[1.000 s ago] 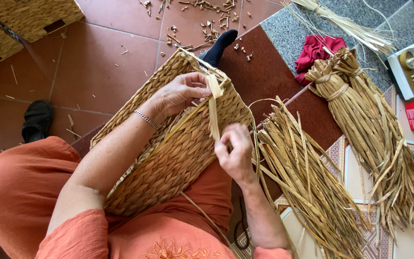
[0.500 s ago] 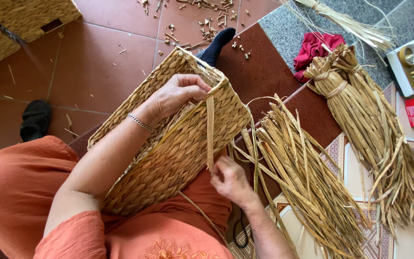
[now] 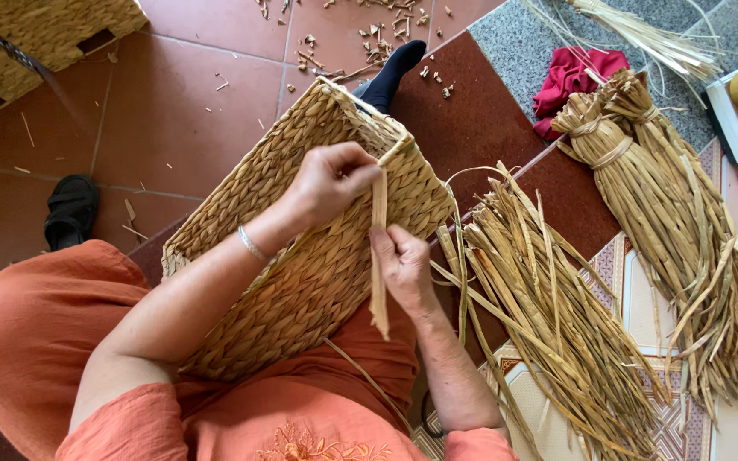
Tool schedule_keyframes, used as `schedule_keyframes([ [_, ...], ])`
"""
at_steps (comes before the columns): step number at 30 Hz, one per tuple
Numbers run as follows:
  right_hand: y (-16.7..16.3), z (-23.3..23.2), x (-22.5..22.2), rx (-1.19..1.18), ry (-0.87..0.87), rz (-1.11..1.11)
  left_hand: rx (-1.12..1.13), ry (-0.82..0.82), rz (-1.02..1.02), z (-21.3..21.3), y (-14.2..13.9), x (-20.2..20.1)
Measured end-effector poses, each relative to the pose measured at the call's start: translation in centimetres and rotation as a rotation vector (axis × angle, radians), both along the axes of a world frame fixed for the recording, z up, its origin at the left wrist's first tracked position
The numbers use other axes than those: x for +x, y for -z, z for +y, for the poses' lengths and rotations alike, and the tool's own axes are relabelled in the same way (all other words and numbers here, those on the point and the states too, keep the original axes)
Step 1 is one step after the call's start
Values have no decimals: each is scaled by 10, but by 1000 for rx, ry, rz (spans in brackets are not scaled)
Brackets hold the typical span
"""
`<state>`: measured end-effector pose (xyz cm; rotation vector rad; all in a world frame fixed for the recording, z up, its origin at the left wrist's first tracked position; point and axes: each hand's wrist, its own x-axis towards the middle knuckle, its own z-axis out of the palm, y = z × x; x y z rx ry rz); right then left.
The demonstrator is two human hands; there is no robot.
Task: The person sits on the floor and binds a flat strip of dried palm leaf around the rim of a woven water-hyacinth basket, wrapping and tucking the strip by hand to secure the edge. They pull the strip tight, reposition the basket, and continue wrapping along the rim.
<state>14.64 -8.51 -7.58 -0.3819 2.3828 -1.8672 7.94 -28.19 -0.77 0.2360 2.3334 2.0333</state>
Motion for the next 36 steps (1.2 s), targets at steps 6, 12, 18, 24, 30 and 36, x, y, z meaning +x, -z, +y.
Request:
schedule_keyframes([
  [6, 1, -23, 2, 167, 33, 262, -277, -144, 450, -1, 14, 4],
  [12, 2, -28, 13, 308, 120, 517, -320, -116, 517, 3, 15, 8],
  [18, -6, -12, 31, 28, 48, 249, -230, -62, 525, -9, -1, 23],
  [24, -32, -12, 34, 6, 20, 366, -448, -23, 643, -15, -6, 36],
  [30, -48, -24, -23, 10, -13, 706, -36, -164, 136, -21, 5, 24],
  [36, -45, -19, -72, 385, 150, 538, 657, -108, -477, -27, 4, 9],
])
